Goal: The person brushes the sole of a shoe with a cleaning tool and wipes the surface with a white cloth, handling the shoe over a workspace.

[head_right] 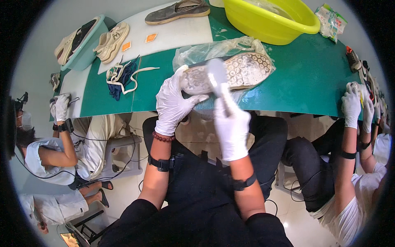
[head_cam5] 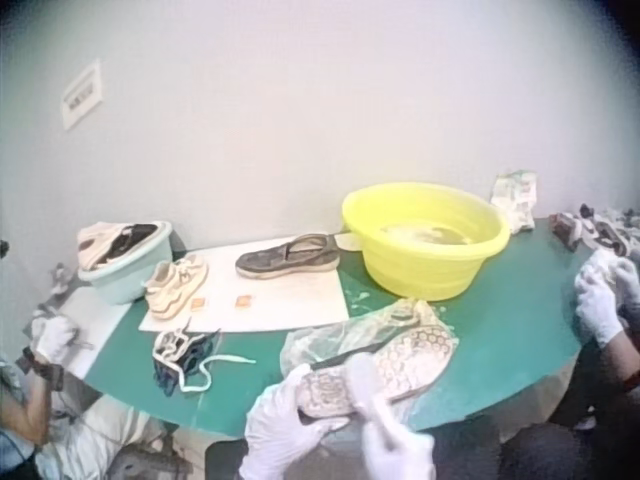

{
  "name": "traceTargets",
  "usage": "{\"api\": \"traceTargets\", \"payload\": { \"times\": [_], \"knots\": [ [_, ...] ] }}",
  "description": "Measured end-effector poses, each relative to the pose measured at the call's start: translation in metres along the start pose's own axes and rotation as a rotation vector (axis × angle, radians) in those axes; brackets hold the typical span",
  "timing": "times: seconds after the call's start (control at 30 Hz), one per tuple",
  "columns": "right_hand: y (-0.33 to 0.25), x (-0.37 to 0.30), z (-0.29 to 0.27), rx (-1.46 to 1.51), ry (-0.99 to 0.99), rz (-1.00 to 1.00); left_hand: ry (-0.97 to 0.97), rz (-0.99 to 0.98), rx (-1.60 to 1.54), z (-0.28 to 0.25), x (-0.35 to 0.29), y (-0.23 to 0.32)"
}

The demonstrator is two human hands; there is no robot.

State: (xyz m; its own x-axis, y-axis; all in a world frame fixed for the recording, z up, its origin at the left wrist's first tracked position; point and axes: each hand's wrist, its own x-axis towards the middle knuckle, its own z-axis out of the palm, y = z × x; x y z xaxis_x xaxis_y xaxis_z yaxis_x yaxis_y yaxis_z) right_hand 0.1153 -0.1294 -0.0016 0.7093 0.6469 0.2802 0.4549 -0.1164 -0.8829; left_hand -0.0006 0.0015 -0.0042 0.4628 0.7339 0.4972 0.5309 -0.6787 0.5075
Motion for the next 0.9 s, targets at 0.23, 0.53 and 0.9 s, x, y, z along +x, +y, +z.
{"api": "traceTargets", "payload": {
  "times": [0.23, 0.53, 0.9],
  "knots": [
    [-0.001, -0.002, -0.007, 0.562, -0.152, 0.453, -0.027, -0.042, 0.054, 0.000, -0.004, 0.000],
    [0.016, 0.006, -0.003, 0.551, 0.053, 0.241, -0.005, -0.005, 0.020, -0.003, -0.001, 0.002],
    [0.006, -0.010, 0.032, 0.605, -0.253, 0.292, -0.019, -0.002, 0.028, 0.003, -0.002, 0.001]
  ]
}}
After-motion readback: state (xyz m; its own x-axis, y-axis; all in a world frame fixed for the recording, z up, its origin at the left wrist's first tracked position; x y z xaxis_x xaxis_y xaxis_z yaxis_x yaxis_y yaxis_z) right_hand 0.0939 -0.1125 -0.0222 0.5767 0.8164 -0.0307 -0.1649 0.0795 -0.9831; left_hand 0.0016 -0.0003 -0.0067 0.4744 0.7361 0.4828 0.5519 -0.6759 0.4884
